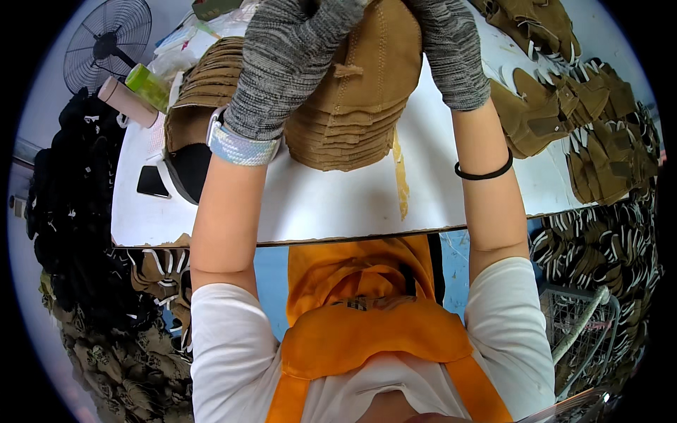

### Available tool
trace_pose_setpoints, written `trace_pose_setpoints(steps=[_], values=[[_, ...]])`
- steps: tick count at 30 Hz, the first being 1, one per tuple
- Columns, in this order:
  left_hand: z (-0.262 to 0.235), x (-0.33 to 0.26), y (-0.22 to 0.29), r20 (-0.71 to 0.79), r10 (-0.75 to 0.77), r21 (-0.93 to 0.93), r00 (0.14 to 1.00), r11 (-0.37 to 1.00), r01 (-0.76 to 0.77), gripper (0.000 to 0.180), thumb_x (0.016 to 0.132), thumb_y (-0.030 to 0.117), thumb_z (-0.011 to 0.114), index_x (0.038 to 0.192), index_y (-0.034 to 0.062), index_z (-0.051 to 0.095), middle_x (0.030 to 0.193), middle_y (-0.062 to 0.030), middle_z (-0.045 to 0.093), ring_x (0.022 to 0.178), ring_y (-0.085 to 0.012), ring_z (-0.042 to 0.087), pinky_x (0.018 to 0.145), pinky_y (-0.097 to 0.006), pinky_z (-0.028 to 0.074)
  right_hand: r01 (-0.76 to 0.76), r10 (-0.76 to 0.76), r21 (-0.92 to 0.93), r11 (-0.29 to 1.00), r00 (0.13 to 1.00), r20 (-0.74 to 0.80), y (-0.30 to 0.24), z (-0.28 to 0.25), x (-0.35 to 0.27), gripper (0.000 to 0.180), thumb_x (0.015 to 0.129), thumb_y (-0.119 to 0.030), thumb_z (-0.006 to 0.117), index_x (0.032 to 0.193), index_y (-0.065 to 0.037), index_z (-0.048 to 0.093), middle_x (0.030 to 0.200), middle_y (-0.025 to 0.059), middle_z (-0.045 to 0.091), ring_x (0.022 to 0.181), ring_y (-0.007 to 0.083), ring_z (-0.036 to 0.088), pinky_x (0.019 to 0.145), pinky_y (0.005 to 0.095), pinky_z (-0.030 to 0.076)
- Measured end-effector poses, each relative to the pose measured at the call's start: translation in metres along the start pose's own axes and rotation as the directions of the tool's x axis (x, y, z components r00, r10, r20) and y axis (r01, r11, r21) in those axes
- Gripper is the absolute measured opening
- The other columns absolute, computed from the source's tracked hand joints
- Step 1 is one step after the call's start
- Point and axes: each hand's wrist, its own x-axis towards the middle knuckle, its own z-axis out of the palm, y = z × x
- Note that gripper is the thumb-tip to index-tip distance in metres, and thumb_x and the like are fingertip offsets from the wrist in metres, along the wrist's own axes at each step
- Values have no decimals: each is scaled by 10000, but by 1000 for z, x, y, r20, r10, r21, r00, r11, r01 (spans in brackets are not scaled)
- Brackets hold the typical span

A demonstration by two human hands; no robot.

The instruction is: The person organizes and stacks shoe upper components on a work surface, handling each piece by hand and using a tool to trim excess material.

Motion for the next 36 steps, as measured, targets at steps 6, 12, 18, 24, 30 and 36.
trace_pose_setpoints(steps=[6, 12, 18, 24, 30, 36], values=[[-7, -6, 8, 56, 49, 110, 997, 992, -55, 334, 896, 253, 596, 1162, 53, 569, 1105, -71, 603, 1008, -164, 552, 897, -290, 453, -165, 167, -105, 981, 986, 7, -16, -6, -1, 419, 906, -362, 583, 1188, -52, 569, 1087, 54, 609, 971, 137, 547, 858, 273, 451], [-16, -34, 28, 26, 398, 405, 917, 835, -374, 384, 897, 380, 517, 971, 44, 688, 1072, -90, 632, 1035, -228, 577, 945, -372, 438, -390, 399, 187, 902, 917, -13, -10, -40, -50, 467, 953, -429, 429, 1035, -12, 620, 928, 81, 651, 424, 29, 275, 431, 174, 306], [-35, -89, 33, -170, 449, 431, 877, 834, -343, 399, 920, 370, 457, 944, 1, 608, 1047, -127, 580, 1073, -268, 529, 985, -431, 387, -579, 652, 323, 748, 733, -195, -16, -52, -154, 456, 884, -463, 566, 951, -18, 638, 850, 33, 656, 408, 1, 296, 356, 176, 242], [-36, -109, 31, -395, 522, 386, 756, 841, -379, 314, 849, 326, 516, 899, 18, 541, 1057, -132, 557, 1038, -295, 562, 978, -474, 440, -761, 764, 97, 641, 621, -178, -15, -68, -192, 276, 924, -248, 556, 1101, -44, 615, 896, 32, 628, 700, 110, 533, 699, 254, 470], [-17, -109, 43, -345, 517, 345, 784, 846, -407, 302, 843, 298, 424, 977, 34, 482, 1200, -245, 529, 1148, -392, 522, 984, -535, 435, -859, 878, 251, 447, 475, 62, 19, -63, -208, 270, 892, -212, 576, 1108, -55, 536, 615, -22, 461, 452, 65, 370, 380, 228, 322], [-35, -125, 37, -530, 445, 256, 721, 895, -365, 401, 825, 359, 546, 1074, 53, 477, 1218, -203, 500, 1151, -414, 496, 988, -546, 419, -756, 907, 608, 242, 398, 134, 38, -40, -195, 132, 862, -107, 587, 799, -97, 471, 480, -53, 325, 348, 68, 253, 305, 242, 209]])
